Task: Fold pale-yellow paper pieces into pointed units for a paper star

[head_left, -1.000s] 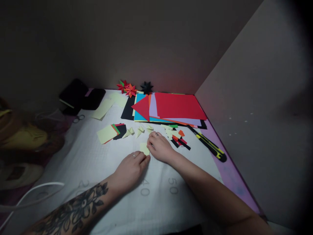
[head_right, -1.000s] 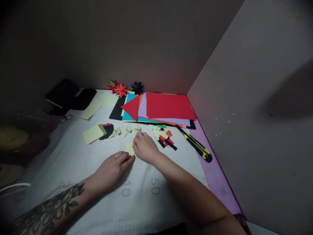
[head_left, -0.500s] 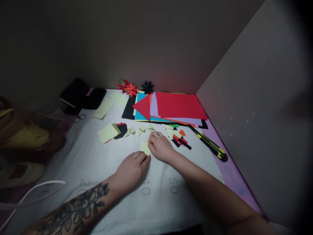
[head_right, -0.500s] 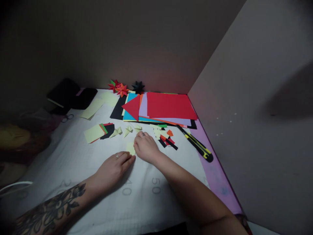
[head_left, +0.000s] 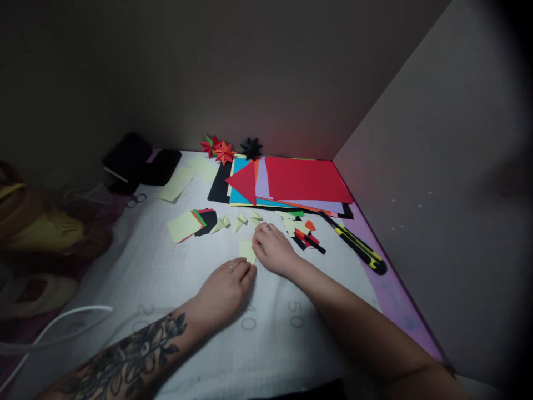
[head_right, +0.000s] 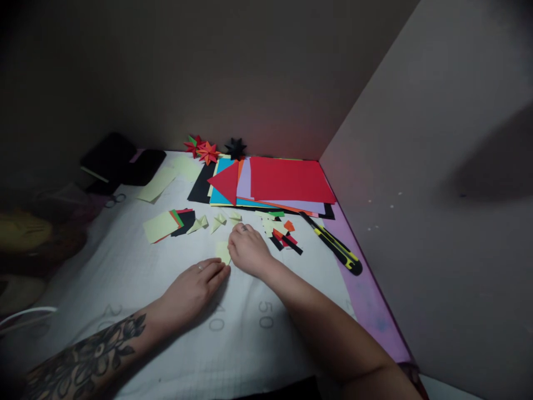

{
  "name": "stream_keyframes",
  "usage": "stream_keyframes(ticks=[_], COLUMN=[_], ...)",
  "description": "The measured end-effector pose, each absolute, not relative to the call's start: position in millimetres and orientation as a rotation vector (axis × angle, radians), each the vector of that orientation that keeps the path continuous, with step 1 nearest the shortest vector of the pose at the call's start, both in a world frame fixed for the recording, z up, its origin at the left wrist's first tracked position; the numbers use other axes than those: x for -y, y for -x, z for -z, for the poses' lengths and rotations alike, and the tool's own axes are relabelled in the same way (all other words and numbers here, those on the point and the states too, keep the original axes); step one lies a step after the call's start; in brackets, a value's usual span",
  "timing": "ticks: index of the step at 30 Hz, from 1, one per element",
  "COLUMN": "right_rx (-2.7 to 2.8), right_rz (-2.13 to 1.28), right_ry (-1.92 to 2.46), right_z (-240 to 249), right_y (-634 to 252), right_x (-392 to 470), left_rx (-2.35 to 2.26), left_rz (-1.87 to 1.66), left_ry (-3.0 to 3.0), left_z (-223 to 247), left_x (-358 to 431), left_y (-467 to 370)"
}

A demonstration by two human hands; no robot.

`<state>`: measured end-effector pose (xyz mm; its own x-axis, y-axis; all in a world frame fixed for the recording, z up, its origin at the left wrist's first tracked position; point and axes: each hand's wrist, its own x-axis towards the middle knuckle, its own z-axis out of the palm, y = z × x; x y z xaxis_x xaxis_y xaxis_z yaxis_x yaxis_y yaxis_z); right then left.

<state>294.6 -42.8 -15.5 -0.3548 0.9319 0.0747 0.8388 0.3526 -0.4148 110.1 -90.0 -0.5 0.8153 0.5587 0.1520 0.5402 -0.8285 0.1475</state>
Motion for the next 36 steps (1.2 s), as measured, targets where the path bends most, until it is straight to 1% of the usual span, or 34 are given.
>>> stream_keyframes(ticks=[12,16,20,22,25,27,31,36], right_rx=[2.338,2.281,2.143,2.121,2.286,2.348,2.425,2.427], right_rz=[-0.428,-0.371,-0.215,-0.201,-0.326,-0.343,-0.254,-0.18], right_ry=[1.595,1.649,1.715,1.587,1.204,1.136,1.279,1.508], right_z=[14,16,19,20,21,22,25,25], right_y=[-294,-295,-302,-306,-313,-316,-324,-329], right_x=[45,44,46,53,69,77,81,74], left_rx=[-0.89,-0.887,-0.893,-0.902,-0.901,-0.89,-0.889,-0.892], left_rz=[-0.279,-0.172,-0.041,-0.013,0.018,0.051,0.117,0.108], left_ry=[-2.836,-2.867,-2.931,-2.963,-2.984,-2.993,-3.014,-3.029], left_z=[6,3,-2,-3,-3,-4,-8,-9], left_x=[88,88,93,95,98,99,102,105], left_y=[-112,-113,-117,-119,-120,-120,-121,-122])
